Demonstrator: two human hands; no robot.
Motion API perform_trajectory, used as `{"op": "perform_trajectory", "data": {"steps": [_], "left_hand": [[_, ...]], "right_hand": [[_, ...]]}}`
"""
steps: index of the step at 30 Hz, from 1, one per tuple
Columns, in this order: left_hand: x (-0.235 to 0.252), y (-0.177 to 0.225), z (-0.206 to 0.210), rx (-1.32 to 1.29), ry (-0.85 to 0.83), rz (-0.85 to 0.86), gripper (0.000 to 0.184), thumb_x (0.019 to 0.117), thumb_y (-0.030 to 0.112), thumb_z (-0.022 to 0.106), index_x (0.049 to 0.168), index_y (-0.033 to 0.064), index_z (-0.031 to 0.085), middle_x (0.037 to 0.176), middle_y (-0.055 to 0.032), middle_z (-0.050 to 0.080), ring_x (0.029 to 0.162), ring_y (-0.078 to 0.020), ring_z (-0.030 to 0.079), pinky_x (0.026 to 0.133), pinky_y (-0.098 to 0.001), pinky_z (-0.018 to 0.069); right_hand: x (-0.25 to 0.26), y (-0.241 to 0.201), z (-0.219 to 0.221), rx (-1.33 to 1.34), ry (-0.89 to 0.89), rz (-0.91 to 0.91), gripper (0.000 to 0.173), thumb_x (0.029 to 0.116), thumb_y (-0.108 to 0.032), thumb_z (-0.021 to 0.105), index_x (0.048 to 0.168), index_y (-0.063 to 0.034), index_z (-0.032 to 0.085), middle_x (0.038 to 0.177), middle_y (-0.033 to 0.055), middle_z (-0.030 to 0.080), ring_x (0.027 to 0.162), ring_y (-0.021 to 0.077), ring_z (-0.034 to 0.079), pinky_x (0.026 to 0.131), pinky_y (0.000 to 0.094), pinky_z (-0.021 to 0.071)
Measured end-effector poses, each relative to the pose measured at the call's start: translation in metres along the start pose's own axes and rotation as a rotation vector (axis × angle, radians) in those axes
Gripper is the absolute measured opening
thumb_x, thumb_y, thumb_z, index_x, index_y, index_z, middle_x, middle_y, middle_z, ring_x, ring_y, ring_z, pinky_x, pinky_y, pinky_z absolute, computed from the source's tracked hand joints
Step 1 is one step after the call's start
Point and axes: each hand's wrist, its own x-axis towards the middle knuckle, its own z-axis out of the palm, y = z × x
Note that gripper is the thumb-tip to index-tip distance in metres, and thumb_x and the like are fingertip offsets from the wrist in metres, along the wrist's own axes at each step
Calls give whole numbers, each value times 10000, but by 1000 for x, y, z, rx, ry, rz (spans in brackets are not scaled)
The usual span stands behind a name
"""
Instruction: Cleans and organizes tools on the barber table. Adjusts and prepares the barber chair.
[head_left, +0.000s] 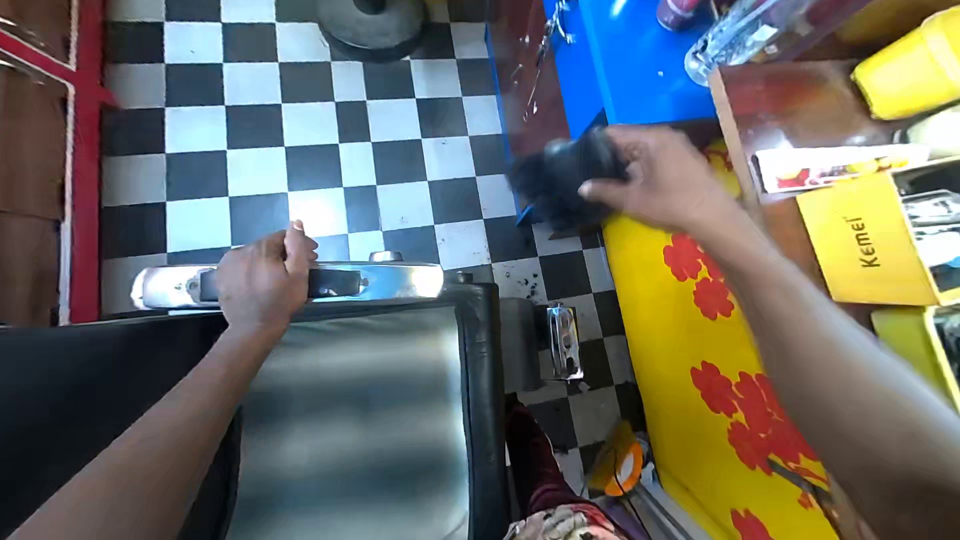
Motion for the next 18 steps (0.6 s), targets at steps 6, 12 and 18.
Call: {"op": "perform_trajectory", "data": {"steps": [6, 12, 18], "left_hand": [[-1, 2, -1, -18, 0, -17, 774, 1082, 539, 134, 1058, 53, 736, 1032, -197, 747, 1016, -453, 687, 869, -747, 419], [-3, 5, -4, -31, 2, -18, 745, 1098, 509, 157, 1080, 30, 728, 1060, -225, 736, 1042, -477, 671, 888, -750, 404], [1, 1, 0, -14, 25, -2, 772, 1080, 552, 147, 1064, 53, 736, 1045, -195, 747, 1046, -420, 686, 918, -718, 412]], "right_hand": [[-157, -12, 233, 242, -648, 129, 351, 952, -189, 692, 1298, -133, 670, 1139, 185, 719, 1071, 387, 686, 940, 630, 526], [-207, -19, 266, 411, -948, 154, 318, 951, -221, 696, 1229, -70, 671, 1128, 208, 697, 1076, 395, 666, 937, 643, 502], [-36, 61, 214, 94, 91, 280, 414, 985, -188, 645, 1397, -148, 627, 1170, 174, 731, 1004, 403, 716, 844, 625, 551]]}}
